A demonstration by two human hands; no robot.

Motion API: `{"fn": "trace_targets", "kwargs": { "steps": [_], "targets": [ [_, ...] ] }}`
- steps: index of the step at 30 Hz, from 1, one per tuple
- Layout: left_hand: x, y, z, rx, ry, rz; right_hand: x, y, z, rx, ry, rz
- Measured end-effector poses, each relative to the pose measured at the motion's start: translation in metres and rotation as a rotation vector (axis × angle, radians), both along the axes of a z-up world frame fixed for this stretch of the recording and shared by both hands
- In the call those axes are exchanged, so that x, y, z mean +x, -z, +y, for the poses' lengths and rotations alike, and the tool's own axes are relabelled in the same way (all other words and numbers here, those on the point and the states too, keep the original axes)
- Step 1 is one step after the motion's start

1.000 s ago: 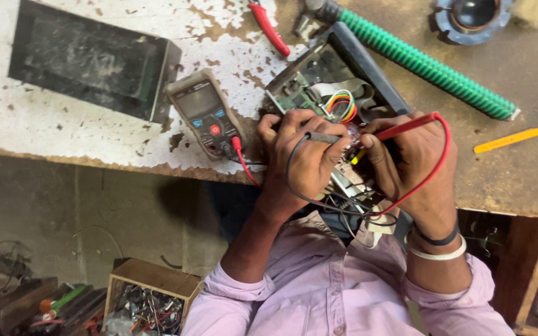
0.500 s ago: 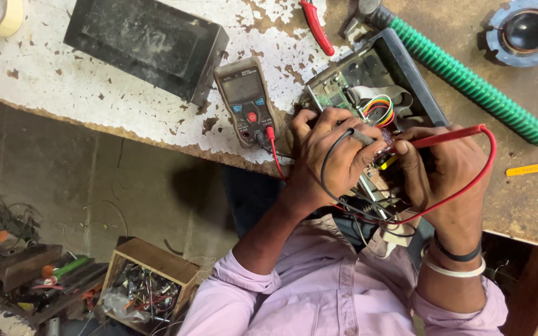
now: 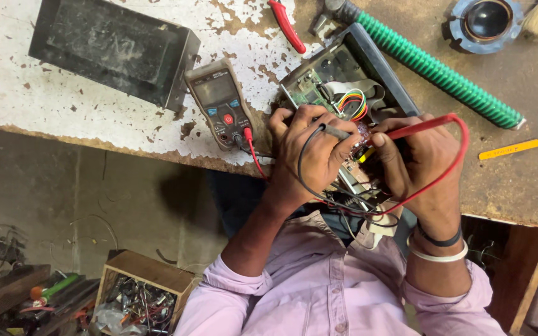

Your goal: The person uses a multimeter to test points on an exposed circuit board inside a disassembled electronic device. They repeatedly touch the red and black probes to various components and connectors while observing the multimeter display.

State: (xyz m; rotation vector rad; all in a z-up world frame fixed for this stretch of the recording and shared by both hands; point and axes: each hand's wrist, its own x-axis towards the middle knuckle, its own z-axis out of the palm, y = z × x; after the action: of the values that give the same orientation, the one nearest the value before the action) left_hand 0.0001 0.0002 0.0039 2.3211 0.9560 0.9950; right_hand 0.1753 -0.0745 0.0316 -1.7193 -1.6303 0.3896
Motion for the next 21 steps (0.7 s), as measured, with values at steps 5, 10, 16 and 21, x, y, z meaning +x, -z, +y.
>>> {"fn": "trace_targets", "kwargs": {
  "steps": [5,10,16,21],
  "targets": [
    [0.0000,-0.0004,-0.0001,0.005,0.004,-0.012,0.0038,-0.0023,-0.0020,-0.005,-0.008,0.067],
    [0.0009,0.0012,0.0005,0.018,-0.002,-0.022,0.0051,-0.0030,-0.0021,-0.026,-0.041,0.033],
    [-0.0004,0.0019,-0.0004,-0.015,0.010,-0.039,0.0066,-0.0032,0.0023,0.007,-0.106,-0.016],
    [-0.0017,0.0028,-0.0009,-0.030,0.012,-0.047,0.0073,-0.0042,0.0031,0.027,-0.138,0.015]
  ]
}}
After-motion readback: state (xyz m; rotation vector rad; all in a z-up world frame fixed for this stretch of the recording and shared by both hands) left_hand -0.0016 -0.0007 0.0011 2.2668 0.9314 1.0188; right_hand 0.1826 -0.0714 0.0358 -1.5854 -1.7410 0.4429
